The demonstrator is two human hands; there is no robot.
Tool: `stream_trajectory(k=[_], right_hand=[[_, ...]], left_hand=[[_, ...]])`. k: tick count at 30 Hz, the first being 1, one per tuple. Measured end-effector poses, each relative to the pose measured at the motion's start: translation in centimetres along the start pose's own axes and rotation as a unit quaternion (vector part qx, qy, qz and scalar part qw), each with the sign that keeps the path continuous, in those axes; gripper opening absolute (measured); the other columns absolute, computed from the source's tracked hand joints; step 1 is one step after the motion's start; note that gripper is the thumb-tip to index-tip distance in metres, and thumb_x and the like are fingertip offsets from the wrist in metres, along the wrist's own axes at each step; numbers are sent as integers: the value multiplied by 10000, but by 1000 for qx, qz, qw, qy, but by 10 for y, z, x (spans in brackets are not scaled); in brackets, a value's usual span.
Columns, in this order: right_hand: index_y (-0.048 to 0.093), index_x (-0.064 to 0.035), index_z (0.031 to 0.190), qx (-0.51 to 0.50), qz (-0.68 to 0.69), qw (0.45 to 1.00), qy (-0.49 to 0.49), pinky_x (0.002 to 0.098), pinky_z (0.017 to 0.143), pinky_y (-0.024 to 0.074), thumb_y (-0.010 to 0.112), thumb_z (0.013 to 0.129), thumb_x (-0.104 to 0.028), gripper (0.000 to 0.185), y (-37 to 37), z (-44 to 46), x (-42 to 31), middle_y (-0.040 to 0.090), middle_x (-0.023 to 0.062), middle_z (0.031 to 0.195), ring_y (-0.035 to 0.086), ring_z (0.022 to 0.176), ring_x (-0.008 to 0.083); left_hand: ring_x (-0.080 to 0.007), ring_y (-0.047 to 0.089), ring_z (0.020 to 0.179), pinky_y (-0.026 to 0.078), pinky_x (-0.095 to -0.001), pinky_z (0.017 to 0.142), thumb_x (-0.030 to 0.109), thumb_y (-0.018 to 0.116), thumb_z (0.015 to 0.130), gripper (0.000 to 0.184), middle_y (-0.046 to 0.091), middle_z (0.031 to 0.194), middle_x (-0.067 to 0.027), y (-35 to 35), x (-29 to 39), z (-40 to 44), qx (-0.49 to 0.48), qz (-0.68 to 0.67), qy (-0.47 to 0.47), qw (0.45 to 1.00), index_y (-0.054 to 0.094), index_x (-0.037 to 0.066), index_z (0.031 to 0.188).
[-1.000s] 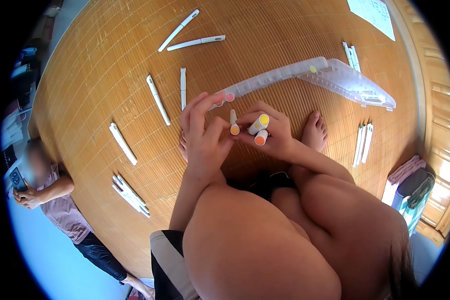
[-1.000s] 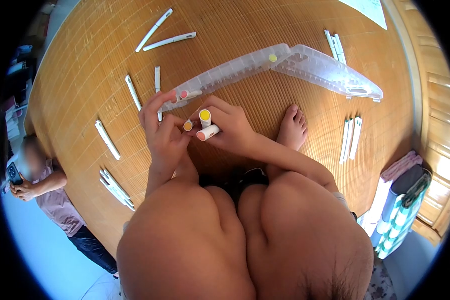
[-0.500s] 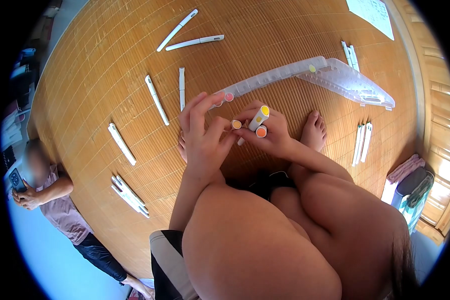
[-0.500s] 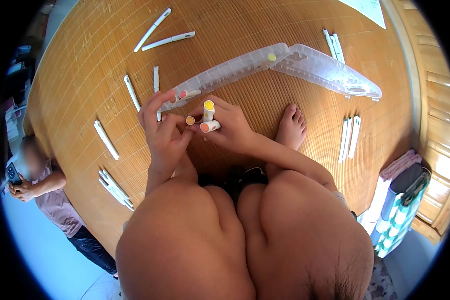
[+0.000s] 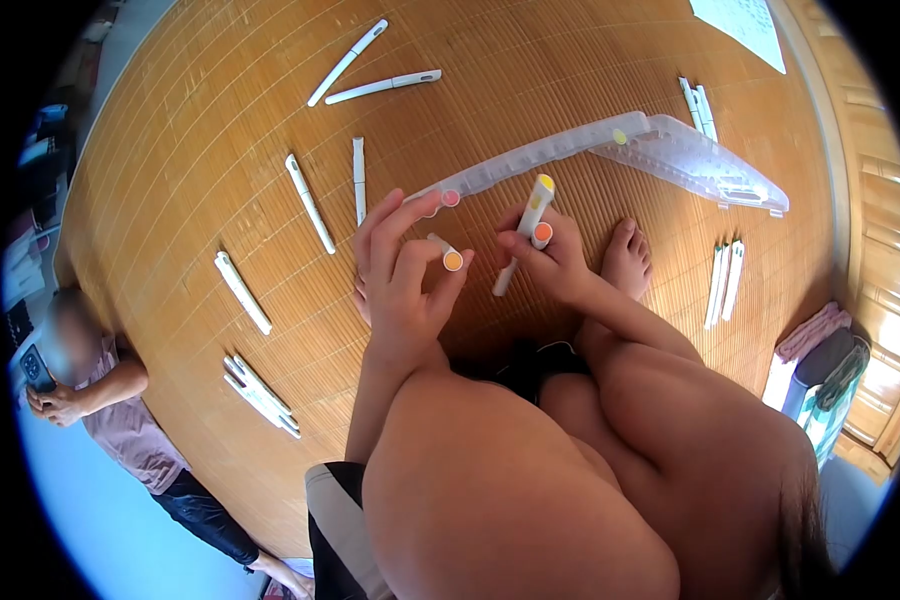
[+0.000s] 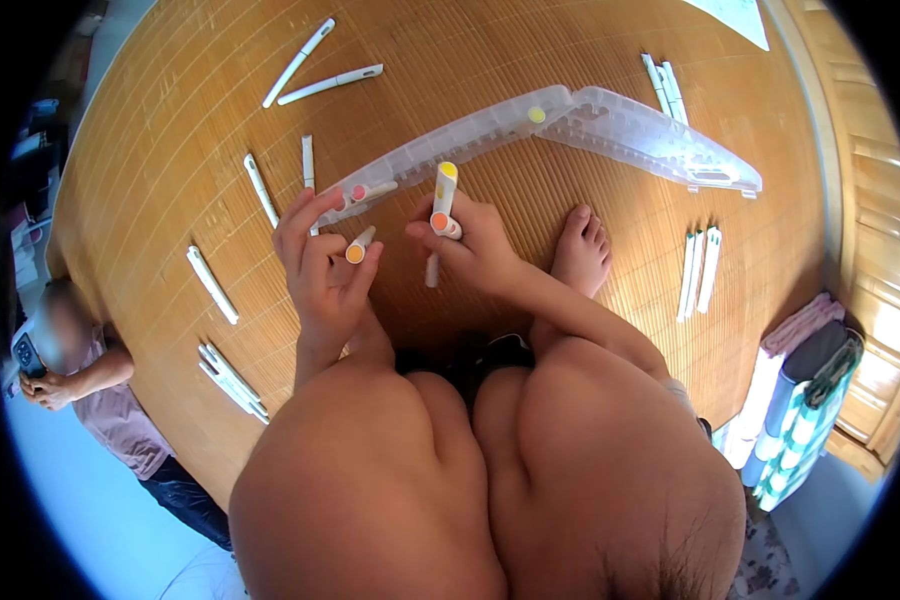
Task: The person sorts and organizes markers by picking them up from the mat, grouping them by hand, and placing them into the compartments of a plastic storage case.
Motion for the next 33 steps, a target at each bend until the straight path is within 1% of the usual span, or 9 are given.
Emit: stream_trajectory(k=[4,7,9,13,22,28,30,31,33], right_hand=[[485,-15,839,-13,-8,1000,9,243,556,405,552,779,-128,144,-6,2,9,518,42,691,505,629,107],[406,-3,986,-58,-44,997,-21,231,602,368,489,814,-238,303,-4,3,6,477,44,755,435,670,95],[434,-39,933,-78,70,995,-1,250,610,378,498,814,-210,218,-1,4,1,465,40,770,442,701,104],[434,-42,937,-65,66,993,75,252,604,375,490,823,-205,207,0,3,4,469,34,790,439,710,102],[456,-43,892,-84,86,992,-27,236,674,426,647,711,-77,265,-2,3,5,543,44,845,516,800,101],[533,-47,774,-26,-52,993,-106,234,639,425,708,636,-83,226,-18,7,-14,592,46,793,530,751,119],[567,-53,776,-9,-198,958,-207,256,620,424,717,597,-80,234,-23,7,-29,588,44,772,527,708,170],[567,-53,776,-9,-198,958,-207,256,620,424,717,597,-80,234,-24,8,-33,588,44,772,527,708,170],[584,-65,807,-14,-331,906,-264,282,605,414,707,581,-91,259,-20,5,-44,575,35,762,504,704,216]], left_hand=[[-316,359,1085,271,-393,885,61,643,652,245,467,1108,-123,-1,0,0,-6,-10,-1,1000,413,69,737],[-317,356,1088,267,-396,890,64,635,657,235,465,1112,-122,0,-1,-1,-6,-16,-4,1000,414,69,736],[-318,353,1088,265,-398,895,69,629,664,227,463,1115,-125,0,-1,-2,-2,-19,-2,1000,415,68,738],[-319,352,1088,264,-401,897,67,628,663,226,463,1113,-126,0,-1,-2,-4,-23,-1,1000,415,68,740],[-322,353,1090,270,-396,889,51,636,651,226,466,1111,-124,1,-1,-1,2,-14,-10,1000,418,66,708],[-322,362,1087,269,-391,894,50,650,630,240,476,1099,-116,-2,-2,-1,-3,-19,-11,1000,419,71,695],[-304,386,1070,326,-371,866,64,659,608,210,489,1091,-76,-3,-1,-1,2,-8,-15,1000,463,74,684],[-304,386,1070,326,-371,866,64,659,608,210,489,1091,-76,-3,-1,-1,2,-8,-14,1000,463,74,684],[-316,373,1080,289,-386,890,52,653,612,242,485,1085,-111,-2,-1,-2,-3,-10,-8,1000,421,72,676]])
Point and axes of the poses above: each hand's wrist, its own z-axis towards the middle knuckle, its own y-axis out of the palm, x = y × z, the point moved 6 cm from there along z, towards the middle knuckle
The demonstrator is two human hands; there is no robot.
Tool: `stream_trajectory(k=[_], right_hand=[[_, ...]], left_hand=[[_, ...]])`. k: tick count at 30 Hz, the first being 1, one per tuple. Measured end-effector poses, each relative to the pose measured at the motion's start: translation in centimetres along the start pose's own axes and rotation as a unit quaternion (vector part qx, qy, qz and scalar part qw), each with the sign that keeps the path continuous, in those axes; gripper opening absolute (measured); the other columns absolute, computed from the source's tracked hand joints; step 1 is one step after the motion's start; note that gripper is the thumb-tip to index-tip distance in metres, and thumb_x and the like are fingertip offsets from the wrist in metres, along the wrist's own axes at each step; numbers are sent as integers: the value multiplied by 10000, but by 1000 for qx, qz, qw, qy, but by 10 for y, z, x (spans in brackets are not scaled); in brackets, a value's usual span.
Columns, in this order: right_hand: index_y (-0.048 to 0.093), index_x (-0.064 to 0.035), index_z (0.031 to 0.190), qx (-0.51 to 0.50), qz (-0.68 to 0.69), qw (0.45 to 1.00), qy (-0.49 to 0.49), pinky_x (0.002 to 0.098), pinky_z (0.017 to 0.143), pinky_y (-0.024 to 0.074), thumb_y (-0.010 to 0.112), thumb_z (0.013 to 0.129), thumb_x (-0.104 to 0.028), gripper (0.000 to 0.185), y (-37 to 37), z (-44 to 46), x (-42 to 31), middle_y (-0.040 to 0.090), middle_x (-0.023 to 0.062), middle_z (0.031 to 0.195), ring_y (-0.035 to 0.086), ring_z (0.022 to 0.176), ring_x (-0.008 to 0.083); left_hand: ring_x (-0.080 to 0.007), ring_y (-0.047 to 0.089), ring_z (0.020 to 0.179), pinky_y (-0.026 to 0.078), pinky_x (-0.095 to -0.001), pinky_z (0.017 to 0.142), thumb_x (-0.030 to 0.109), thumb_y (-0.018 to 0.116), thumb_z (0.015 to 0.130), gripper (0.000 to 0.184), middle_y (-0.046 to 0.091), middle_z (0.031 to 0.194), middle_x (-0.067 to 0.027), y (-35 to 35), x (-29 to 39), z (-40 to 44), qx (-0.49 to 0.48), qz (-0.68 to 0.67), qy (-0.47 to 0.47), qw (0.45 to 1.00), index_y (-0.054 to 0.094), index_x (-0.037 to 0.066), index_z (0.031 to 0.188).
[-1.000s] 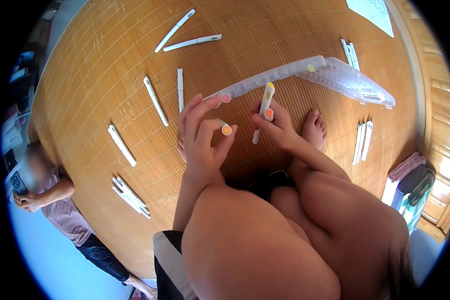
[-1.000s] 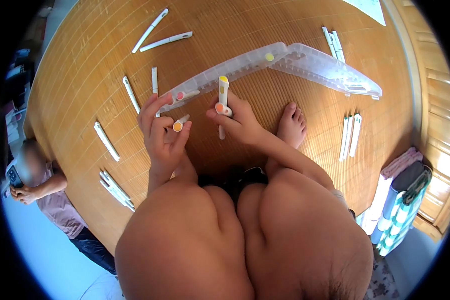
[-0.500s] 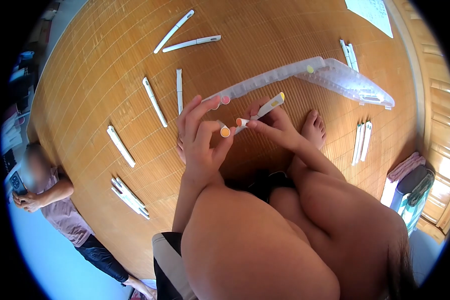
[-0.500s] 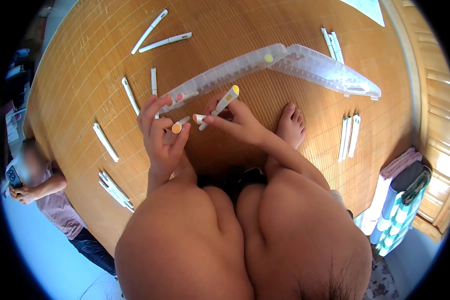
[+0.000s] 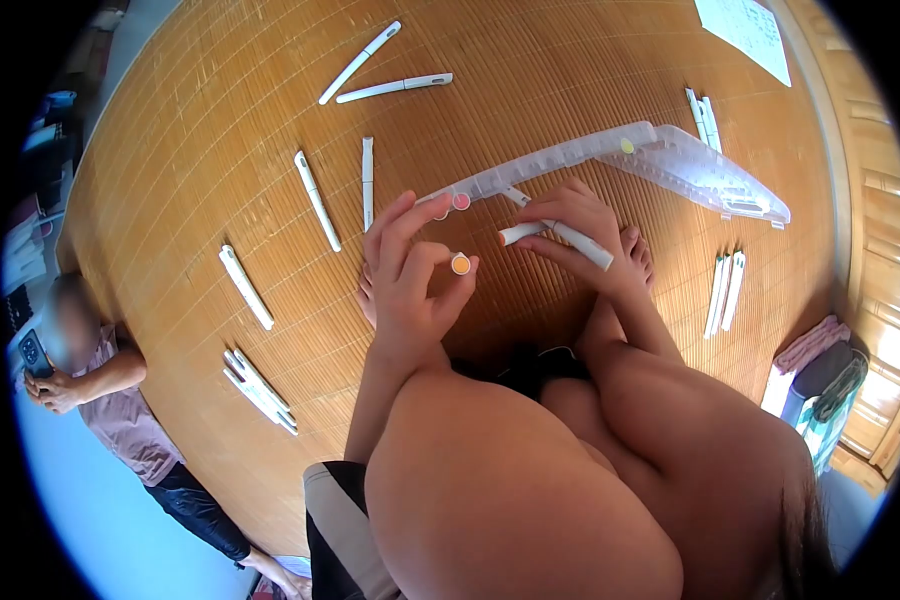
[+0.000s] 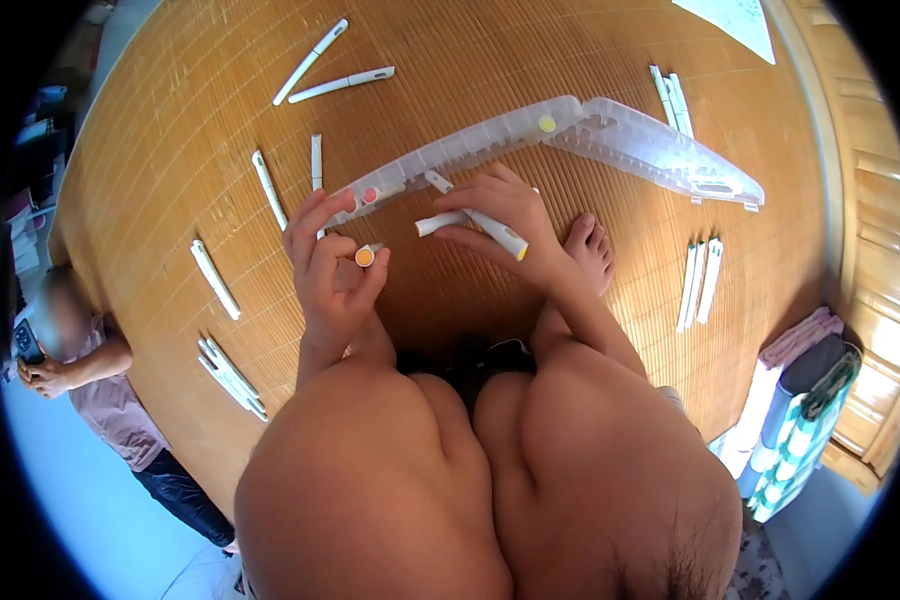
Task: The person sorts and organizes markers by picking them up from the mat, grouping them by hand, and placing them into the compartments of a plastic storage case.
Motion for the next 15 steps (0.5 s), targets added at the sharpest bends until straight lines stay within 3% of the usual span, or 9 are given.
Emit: stream_trajectory(k=[3,10,13,15], right_hand=[[587,-55,872,-3,-44,998,-33,297,631,401,687,590,-61,299,2,1,-8,562,43,805,491,702,215],[558,-64,840,-37,-130,989,-66,300,601,415,663,621,-102,246,1,6,-20,539,29,781,474,684,224],[529,-61,835,-42,-144,986,-65,313,581,431,661,627,-109,251,3,7,-19,535,35,773,494,676,225],[511,-55,810,18,-138,985,-101,300,528,442,662,630,-102,240,4,8,-24,531,51,763,522,646,217]], left_hand=[[-313,377,1076,295,-384,889,48,648,612,238,486,1083,-109,0,0,0,0,-3,-1,1000,420,70,676],[-313,381,1072,297,-384,888,44,642,616,234,492,1072,-113,0,-1,-1,1,-6,-3,1000,416,71,673],[-300,399,1048,342,-362,847,56,644,602,202,500,1074,-72,-1,-1,0,13,-10,-2,1000,455,71,671],[-289,415,1011,354,-355,832,48,635,591,198,509,1057,-72,-1,-2,1,11,-19,3,1000,454,71,668]])
Point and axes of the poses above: each hand's wrist, its own z-axis towards the middle knuckle, its own y-axis out of the palm, x = y × z, the point moved 6 cm from there along z, towards the middle knuckle
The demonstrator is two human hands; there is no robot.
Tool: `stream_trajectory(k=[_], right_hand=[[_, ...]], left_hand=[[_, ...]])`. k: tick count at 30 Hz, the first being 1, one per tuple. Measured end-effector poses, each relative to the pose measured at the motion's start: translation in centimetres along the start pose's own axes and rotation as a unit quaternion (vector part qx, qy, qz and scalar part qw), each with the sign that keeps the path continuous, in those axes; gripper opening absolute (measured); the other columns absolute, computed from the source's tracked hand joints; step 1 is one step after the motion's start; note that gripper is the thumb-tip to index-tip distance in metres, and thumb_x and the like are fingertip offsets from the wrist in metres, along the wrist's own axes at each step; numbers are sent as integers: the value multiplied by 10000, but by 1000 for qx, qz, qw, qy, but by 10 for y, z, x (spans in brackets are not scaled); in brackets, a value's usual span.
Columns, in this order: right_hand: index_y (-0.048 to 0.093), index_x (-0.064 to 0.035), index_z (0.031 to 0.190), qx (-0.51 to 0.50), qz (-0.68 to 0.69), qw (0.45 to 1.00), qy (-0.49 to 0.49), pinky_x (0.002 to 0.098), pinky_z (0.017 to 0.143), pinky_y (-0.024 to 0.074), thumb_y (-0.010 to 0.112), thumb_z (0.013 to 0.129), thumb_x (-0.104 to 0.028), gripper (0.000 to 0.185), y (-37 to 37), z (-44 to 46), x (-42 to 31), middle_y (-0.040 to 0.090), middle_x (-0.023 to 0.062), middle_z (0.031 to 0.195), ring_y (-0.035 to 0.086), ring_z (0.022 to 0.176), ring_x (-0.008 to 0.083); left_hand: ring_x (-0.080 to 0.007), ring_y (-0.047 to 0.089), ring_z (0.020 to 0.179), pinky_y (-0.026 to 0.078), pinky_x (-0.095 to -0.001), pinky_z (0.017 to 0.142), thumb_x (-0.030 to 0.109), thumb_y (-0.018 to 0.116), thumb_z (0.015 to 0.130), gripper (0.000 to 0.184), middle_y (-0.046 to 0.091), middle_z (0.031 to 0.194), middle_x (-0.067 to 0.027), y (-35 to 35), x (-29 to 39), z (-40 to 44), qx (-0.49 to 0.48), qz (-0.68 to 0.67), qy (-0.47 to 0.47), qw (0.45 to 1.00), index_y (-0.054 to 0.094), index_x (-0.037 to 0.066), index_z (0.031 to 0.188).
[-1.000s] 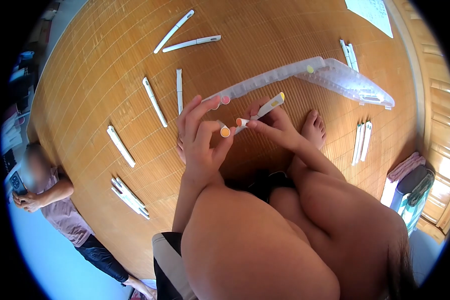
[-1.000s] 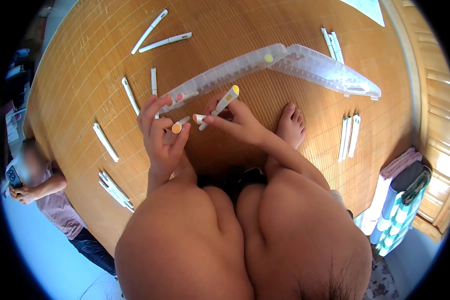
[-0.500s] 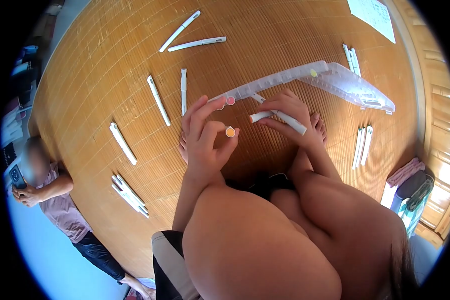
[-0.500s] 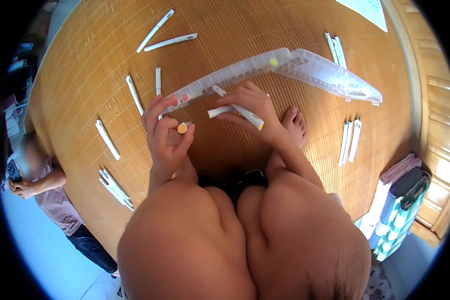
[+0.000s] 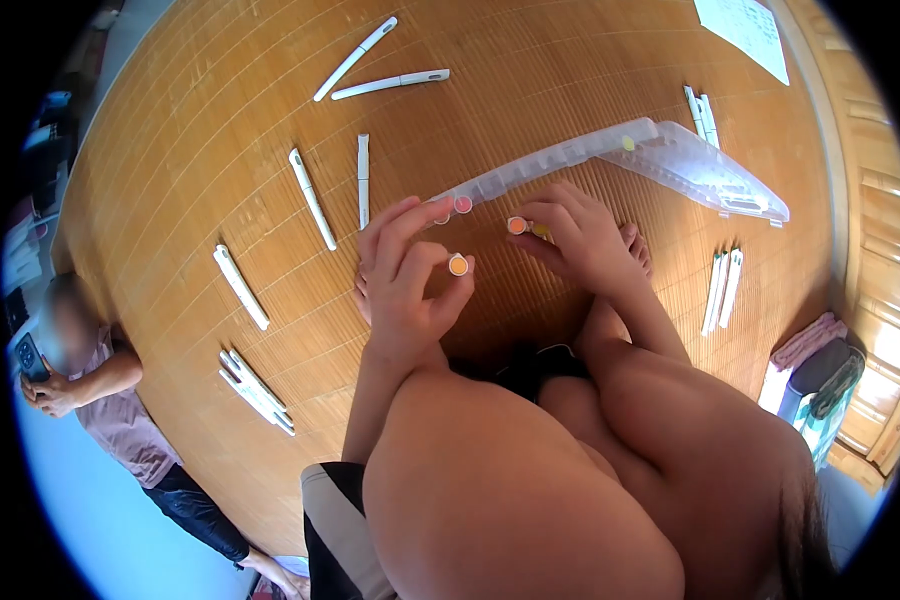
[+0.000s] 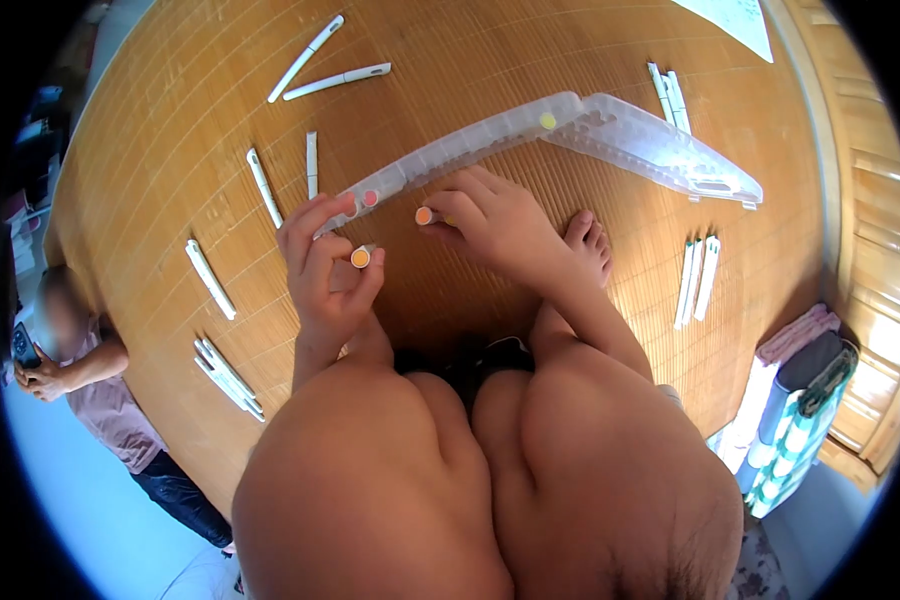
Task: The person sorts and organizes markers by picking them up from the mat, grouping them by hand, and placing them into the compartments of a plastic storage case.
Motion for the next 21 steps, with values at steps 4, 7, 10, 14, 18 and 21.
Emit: stream_trajectory(k=[4,7,10,14,18,21], right_hand=[[510,-54,803,48,-2,998,-30,281,476,444,662,633,-88,230,7,1,-5,524,64,748,538,617,209],[510,-46,817,96,6,995,-18,267,461,442,665,624,-64,248,8,1,-4,521,73,740,538,590,201],[521,-43,823,126,4,992,-28,263,463,444,669,613,-54,257,6,3,-8,522,71,743,540,592,198],[562,-49,816,149,17,989,-1,248,462,447,680,593,-40,252,8,-4,-5,530,65,743,545,589,176],[584,-56,819,192,38,981,17,235,456,447,696,573,-31,271,10,-10,1,542,66,742,547,577,162],[577,-49,807,200,49,978,19,233,456,446,702,568,-21,271,10,-11,1,545,71,738,551,576,159]], left_hand=[[-282,421,974,311,-370,865,31,625,586,214,501,1067,-128,1,2,2,-11,-1,8,1000,421,64,645],[-287,433,950,373,-342,783,61,622,556,189,493,1110,-102,1,1,5,-14,-2,-6,1000,441,62,610],[-287,437,933,378,-342,759,61,614,532,185,474,1140,-121,4,0,6,-51,-12,-16,998,436,59,584],[-284,441,921,376,-345,759,55,612,514,183,476,1126,-123,6,0,11,-100,-27,-9,995,443,62,584],[-275,457,908,377,-347,756,64,616,518,178,475,1112,-105,9,-2,14,-149,-29,27,988,455,65,592],[-265,465,910,387,-348,736,67,615,528,164,476,1104,-88,12,-5,13,-189,-43,10,981,468,65,603]])
Point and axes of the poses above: each hand's wrist, its own z-axis towards the middle knuckle, its own y-axis out of the palm, x = y × z, the point moved 6 cm from there along z, towards the middle knuckle
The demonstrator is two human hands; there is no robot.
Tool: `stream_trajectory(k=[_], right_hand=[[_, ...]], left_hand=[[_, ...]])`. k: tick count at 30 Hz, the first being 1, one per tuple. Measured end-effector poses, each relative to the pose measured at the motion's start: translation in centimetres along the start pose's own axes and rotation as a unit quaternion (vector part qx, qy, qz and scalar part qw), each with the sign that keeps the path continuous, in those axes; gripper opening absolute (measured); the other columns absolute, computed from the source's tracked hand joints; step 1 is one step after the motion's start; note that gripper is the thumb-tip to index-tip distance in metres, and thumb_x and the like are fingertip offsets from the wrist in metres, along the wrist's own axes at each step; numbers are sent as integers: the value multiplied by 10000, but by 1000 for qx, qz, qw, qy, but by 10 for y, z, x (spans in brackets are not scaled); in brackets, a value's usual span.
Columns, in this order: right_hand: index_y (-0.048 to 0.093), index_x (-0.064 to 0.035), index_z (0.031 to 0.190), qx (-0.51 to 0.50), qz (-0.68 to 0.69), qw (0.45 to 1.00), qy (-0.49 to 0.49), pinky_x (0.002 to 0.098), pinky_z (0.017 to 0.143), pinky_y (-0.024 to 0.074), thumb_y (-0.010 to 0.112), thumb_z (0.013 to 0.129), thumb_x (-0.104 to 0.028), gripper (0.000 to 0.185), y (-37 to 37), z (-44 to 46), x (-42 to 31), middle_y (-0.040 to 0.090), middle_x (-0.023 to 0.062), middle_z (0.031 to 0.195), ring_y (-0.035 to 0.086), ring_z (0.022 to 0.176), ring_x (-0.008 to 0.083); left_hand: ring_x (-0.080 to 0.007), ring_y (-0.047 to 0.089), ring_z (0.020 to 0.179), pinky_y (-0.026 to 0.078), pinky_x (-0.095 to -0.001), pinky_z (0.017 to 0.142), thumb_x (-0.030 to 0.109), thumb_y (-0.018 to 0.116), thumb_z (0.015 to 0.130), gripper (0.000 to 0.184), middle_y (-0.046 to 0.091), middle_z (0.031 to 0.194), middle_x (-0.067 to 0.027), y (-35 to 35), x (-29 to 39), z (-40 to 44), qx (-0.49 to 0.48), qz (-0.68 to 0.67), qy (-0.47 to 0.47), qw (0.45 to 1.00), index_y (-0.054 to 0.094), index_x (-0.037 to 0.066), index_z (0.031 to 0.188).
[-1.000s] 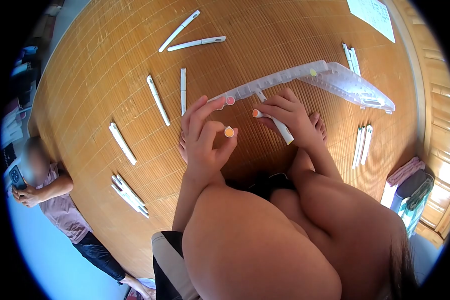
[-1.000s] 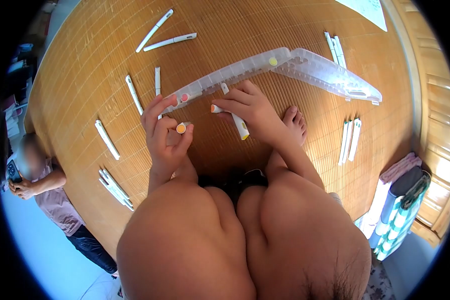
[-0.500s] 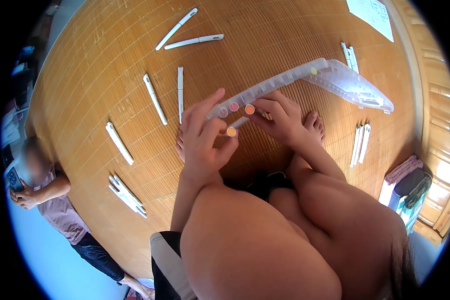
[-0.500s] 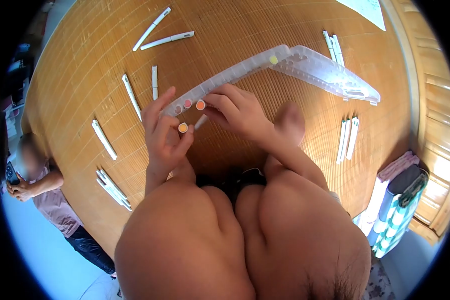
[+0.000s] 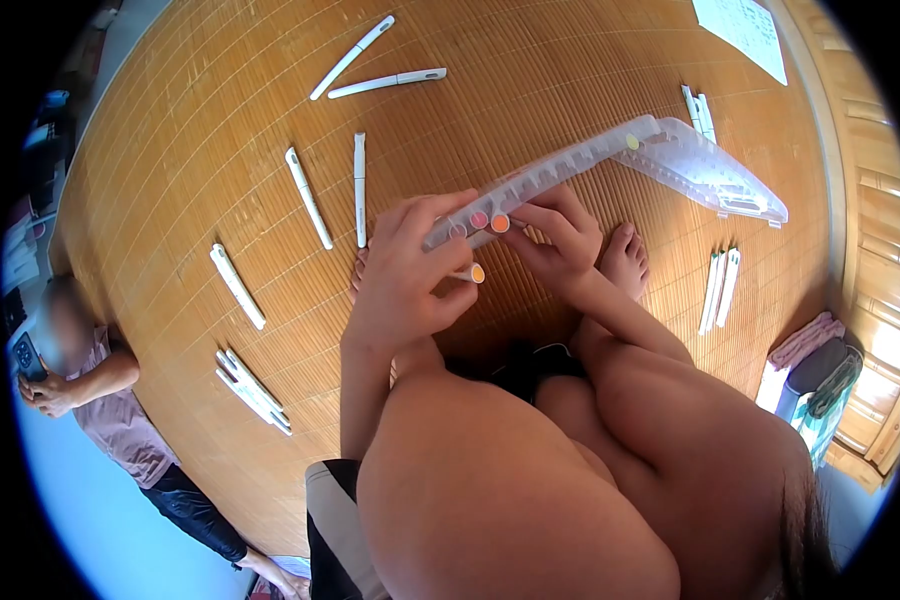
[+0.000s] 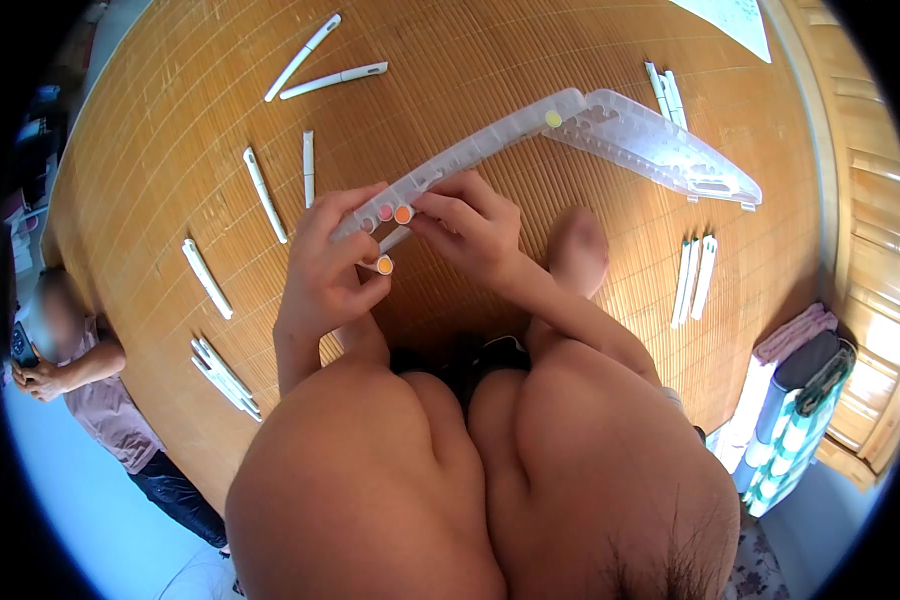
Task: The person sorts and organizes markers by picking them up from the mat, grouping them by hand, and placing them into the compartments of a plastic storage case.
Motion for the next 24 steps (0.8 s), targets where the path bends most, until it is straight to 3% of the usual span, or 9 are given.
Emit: stream_trajectory(k=[24], right_hand=[[567,-4,785,-62,14,993,97,218,523,476,673,616,21,201,-20,-4,0,569,91,787,570,609,145]], left_hand=[[-224,505,894,384,-331,707,78,628,540,184,483,1089,-106,4,1,-2,12,-14,-1,1000,459,69,610]])
Point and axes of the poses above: each hand's wrist, its own z-axis towards the middle knuckle, its own y-axis out of the palm, x = y × z, the point moved 6 cm from there along z, towards the middle knuckle
